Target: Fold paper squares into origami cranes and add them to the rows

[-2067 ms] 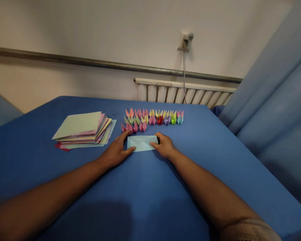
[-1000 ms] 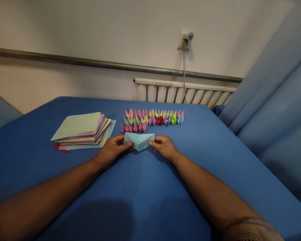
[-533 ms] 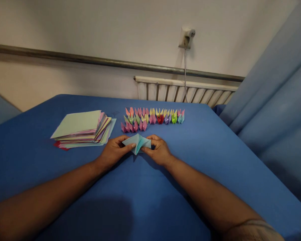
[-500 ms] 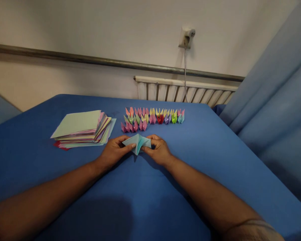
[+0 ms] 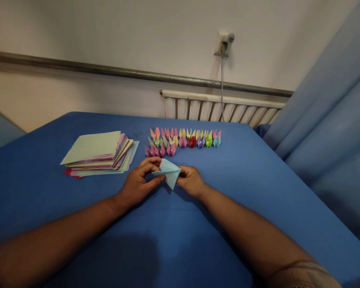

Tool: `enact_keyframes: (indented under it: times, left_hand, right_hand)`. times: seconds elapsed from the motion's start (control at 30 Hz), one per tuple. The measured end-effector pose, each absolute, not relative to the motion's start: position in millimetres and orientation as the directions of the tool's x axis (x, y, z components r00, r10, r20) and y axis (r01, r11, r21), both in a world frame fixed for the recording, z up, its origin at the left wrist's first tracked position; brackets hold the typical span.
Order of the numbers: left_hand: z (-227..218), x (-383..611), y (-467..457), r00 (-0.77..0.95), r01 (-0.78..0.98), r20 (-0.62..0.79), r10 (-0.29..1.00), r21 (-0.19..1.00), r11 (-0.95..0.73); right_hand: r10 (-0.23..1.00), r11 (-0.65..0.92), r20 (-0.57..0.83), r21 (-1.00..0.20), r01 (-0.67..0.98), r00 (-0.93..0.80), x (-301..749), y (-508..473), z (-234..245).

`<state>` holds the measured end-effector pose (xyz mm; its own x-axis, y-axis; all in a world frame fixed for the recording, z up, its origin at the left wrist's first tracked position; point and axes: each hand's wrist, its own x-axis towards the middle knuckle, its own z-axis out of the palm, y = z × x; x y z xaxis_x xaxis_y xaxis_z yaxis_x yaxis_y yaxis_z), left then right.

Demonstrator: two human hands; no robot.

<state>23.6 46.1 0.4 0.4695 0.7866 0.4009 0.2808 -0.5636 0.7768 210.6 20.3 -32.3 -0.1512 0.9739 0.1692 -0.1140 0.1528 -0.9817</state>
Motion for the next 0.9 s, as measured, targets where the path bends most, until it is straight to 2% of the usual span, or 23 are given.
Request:
enact_keyframes:
  times: [0.17,0.27,0.47,0.73,0.9]
  left_hand:
    - [1,23,44,0.470,0.268,0.439,0.766,0.756,-0.598]
    - [-3,24,46,0.463,0.239,0.386,0.798,0.813,-0.531]
    - [-11,26,50,0.431,0.197,0.252,0.867,0.911,-0.363]
    - [-6,23,48,0.510,0.231,0.370,0.777,0.811,-0.538]
    - [-8,23,49,0.485,0.198,0.304,0.820,0.875,-0.442]
  right_hand:
    - [0.968,0.146,0.166,-0.983,-0.114,-0.190,212,20,-33]
    - [0.962,0.125,0.153,-0.984,-0.130,-0.225,213,20,-35]
    - [0.898,0.074,0.164,-0.971,-0.227,-0.409,215,16,-31]
    - [0.960,0.222,0.216,-0.975,0.015,-0.177,212,19,-37]
    - [0.969,0.208,0.197,-0.976,0.059,-0.150,211,18,-37]
